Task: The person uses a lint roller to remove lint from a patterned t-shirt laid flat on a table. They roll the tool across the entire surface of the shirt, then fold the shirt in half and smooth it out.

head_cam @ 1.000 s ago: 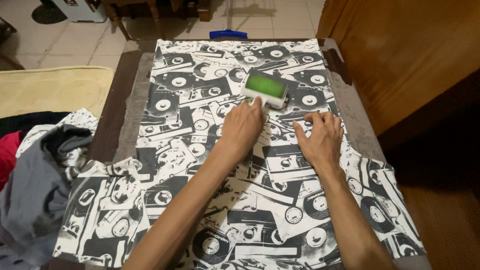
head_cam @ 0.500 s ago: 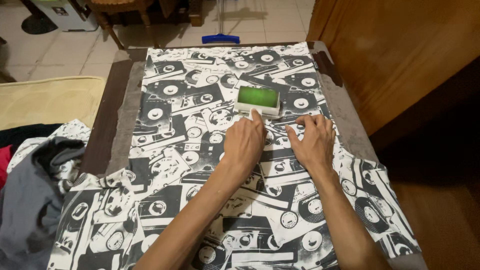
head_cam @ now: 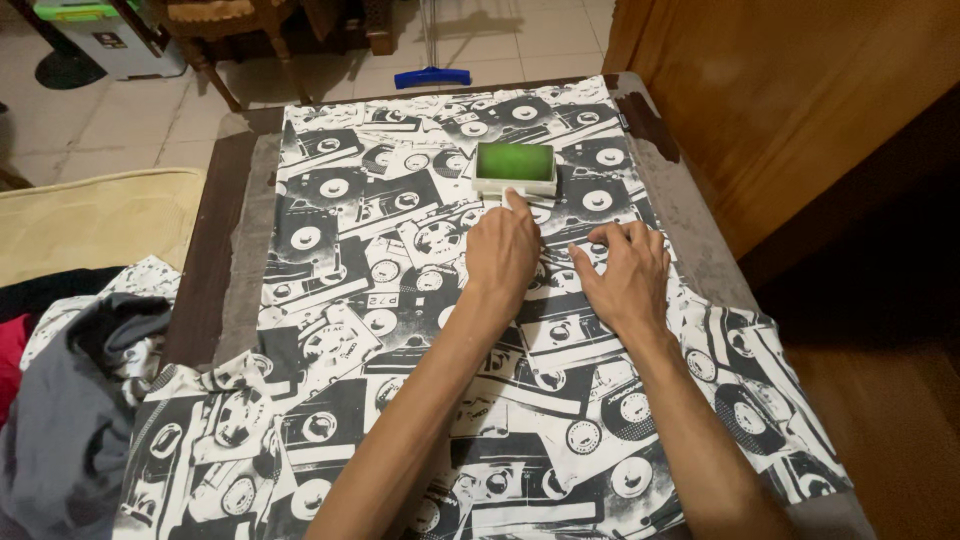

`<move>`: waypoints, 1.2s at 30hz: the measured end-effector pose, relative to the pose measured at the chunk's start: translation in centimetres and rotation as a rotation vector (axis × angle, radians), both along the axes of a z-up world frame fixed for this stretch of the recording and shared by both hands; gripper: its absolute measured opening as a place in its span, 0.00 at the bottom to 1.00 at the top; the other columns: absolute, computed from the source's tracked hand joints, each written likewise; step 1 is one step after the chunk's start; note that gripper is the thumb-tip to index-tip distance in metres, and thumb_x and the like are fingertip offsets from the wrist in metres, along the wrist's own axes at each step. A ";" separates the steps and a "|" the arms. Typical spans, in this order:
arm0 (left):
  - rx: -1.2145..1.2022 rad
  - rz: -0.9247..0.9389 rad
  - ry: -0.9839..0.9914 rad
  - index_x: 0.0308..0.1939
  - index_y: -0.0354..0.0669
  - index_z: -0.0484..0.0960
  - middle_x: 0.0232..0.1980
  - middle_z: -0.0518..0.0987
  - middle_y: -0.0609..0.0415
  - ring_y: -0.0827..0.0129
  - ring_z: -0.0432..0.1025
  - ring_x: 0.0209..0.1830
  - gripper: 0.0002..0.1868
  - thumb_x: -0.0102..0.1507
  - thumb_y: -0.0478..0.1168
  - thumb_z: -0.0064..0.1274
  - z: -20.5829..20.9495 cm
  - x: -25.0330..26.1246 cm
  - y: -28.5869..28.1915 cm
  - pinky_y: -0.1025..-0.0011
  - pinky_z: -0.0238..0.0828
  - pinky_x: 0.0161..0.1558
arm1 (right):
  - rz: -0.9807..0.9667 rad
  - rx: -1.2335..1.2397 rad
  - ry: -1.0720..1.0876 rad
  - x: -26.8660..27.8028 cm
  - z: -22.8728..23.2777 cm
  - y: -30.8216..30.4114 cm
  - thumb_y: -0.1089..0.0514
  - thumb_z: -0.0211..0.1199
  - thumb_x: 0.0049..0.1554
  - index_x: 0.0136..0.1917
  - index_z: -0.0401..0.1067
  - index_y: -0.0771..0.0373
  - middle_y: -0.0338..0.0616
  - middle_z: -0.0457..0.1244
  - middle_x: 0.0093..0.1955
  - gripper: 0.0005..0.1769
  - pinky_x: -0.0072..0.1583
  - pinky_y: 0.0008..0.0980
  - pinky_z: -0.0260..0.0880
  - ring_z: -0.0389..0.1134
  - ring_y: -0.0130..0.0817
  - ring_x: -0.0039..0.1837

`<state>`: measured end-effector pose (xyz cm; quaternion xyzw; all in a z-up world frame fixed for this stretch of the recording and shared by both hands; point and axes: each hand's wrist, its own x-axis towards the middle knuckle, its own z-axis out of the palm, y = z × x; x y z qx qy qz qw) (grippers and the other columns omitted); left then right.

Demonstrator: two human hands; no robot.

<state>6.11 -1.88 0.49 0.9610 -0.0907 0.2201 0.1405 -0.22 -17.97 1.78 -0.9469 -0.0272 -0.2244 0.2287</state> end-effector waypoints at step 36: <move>0.049 -0.205 0.180 0.62 0.34 0.73 0.28 0.79 0.37 0.48 0.77 0.25 0.20 0.70 0.43 0.46 3.5 -9.8 2.5 0.54 0.75 0.26 | -0.138 0.426 -0.085 1.9 0.1 -6.2 0.50 0.65 0.61 0.52 0.80 0.61 0.46 0.72 0.43 0.13 0.48 0.33 0.71 0.73 0.34 0.45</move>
